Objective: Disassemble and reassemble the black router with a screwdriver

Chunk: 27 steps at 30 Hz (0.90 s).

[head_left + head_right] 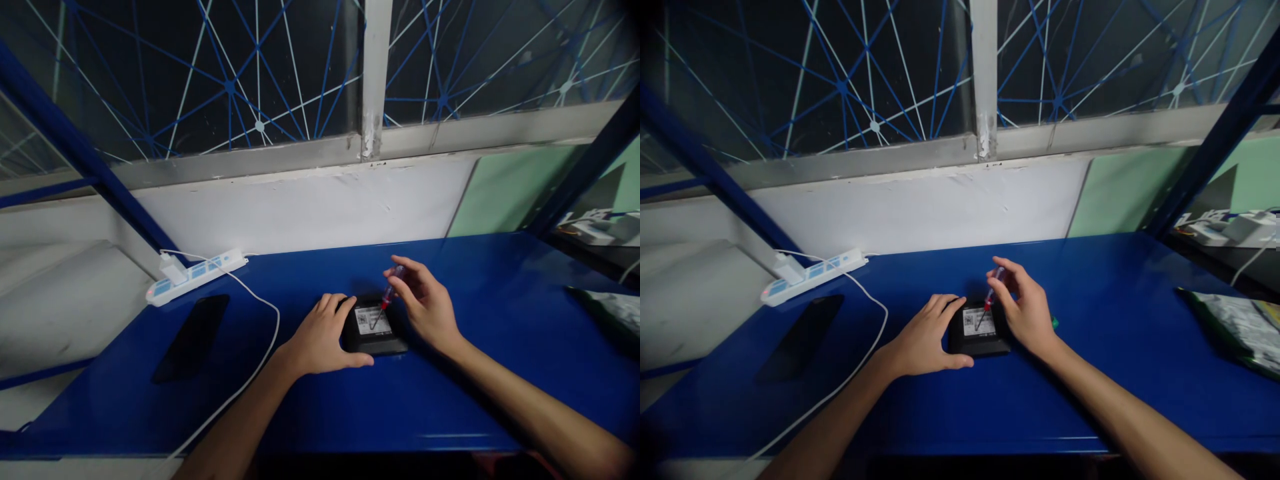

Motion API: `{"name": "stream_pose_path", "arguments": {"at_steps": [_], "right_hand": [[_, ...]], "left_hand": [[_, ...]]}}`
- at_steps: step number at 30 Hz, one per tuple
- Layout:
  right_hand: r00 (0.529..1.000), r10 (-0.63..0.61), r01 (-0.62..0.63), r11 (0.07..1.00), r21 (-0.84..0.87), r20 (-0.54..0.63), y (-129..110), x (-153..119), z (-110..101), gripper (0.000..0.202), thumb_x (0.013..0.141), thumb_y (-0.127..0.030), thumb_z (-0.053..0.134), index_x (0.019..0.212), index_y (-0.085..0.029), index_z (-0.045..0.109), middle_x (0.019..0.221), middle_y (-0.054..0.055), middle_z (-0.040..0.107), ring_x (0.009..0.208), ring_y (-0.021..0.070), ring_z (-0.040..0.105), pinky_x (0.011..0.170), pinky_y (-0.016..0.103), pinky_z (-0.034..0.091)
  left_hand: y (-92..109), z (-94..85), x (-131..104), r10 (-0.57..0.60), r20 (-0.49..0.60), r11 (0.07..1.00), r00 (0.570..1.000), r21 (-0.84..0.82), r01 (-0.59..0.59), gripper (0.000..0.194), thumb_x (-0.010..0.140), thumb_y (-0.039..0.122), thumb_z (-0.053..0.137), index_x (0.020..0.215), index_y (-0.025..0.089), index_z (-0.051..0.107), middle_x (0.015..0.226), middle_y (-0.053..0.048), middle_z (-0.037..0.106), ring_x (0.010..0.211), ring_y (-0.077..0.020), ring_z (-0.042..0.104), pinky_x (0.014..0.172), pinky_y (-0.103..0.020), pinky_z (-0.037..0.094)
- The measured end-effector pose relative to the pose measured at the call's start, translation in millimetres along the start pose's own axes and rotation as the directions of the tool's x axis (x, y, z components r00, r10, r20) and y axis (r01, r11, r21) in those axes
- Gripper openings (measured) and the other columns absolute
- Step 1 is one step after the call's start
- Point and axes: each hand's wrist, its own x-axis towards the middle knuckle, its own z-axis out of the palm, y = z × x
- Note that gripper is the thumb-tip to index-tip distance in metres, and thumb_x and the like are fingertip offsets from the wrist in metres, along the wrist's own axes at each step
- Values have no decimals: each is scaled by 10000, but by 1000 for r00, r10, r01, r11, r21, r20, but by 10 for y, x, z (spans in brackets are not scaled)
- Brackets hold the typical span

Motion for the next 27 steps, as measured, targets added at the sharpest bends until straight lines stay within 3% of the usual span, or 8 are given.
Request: {"name": "stream_pose_path", "arguments": {"at_steps": [17, 27], "right_hand": [[996, -73, 69, 995, 76, 53, 24, -135, 124, 281, 935, -305, 635, 1212, -306, 588, 1038, 20, 683, 880, 147, 675, 818, 313, 556], [986, -152, 147, 987, 69, 70, -37, -133, 124, 211, 914, -288, 667, 1119, -304, 618, 988, 15, 614, 900, 159, 634, 789, 302, 532]], "left_hand": [[82, 16, 24, -13, 24, 1000, 1000, 15, 13, 1080, 648, 745, 739, 1470, 133, 397, 1414, -187, 470, 1314, -384, 414, 1126, -545, 378], [78, 9, 14, -15, 23, 999, 1000, -28, 15, 1057, 639, 706, 769, 1476, 189, 383, 1398, -154, 477, 1300, -377, 423, 1109, -560, 392]]}}
